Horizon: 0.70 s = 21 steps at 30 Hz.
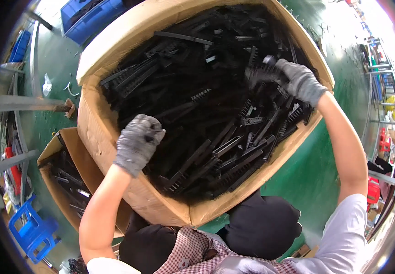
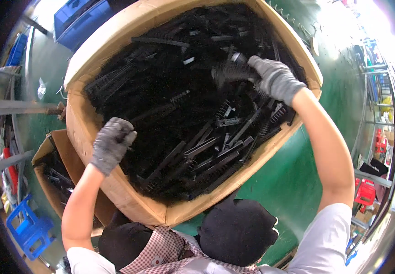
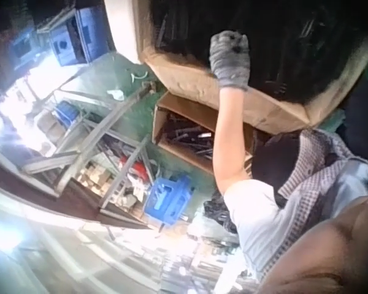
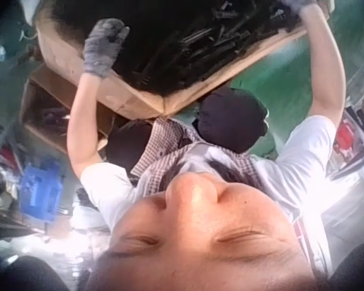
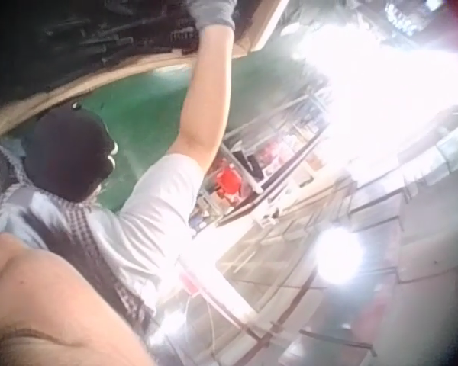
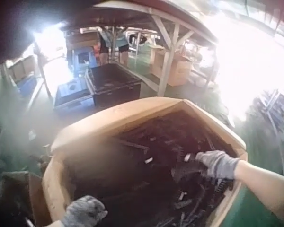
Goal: The person sorts black plastic components by hand, transferring them from a large shipping box into a smaller cardboard container.
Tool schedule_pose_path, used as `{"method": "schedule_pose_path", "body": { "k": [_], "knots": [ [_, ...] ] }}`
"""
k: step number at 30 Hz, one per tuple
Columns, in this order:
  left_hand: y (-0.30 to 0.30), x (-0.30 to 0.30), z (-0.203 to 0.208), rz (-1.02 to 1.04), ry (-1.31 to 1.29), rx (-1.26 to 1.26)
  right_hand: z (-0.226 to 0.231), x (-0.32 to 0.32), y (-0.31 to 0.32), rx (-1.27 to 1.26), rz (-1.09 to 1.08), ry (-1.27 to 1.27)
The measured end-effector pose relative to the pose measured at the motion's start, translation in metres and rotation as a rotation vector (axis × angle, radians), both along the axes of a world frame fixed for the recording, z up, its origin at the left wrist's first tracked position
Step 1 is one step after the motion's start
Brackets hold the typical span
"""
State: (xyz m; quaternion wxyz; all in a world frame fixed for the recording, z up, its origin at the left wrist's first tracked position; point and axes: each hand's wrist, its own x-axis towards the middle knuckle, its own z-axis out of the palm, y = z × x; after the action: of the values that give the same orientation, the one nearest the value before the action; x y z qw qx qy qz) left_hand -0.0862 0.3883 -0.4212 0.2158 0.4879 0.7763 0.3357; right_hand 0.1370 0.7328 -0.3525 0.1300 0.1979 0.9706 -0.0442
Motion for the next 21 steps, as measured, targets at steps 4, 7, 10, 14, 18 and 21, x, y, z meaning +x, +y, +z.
{"method": "schedule_pose_path", "body": {
  "k": [4, 7, 10, 14, 18, 21],
  "knots": [
    [-0.044, -0.028, 0.063, 0.257, -0.466, 0.229, 0.035, -0.032, -0.045, -0.872, -0.544, 0.408],
    [-0.097, -0.046, 0.082, 0.421, -0.558, 0.420, 0.046, -0.074, -0.096, -1.127, -0.501, 0.334],
    [-0.163, -0.045, 0.094, 0.568, -0.554, 0.476, 0.044, -0.120, -0.167, -1.392, -0.507, 0.220],
    [-0.231, -0.034, 0.115, 0.599, -0.131, 0.429, 0.016, -0.168, -0.241, -1.026, 0.307, 0.188],
    [-0.318, -0.035, 0.113, 0.764, 0.244, 0.210, -0.001, -0.243, -0.362, -1.356, -0.087, -0.291],
    [-0.352, -0.032, 0.112, 0.703, 0.432, 0.106, 0.004, -0.281, -0.439, -1.616, -0.140, -0.196]
  ]
}}
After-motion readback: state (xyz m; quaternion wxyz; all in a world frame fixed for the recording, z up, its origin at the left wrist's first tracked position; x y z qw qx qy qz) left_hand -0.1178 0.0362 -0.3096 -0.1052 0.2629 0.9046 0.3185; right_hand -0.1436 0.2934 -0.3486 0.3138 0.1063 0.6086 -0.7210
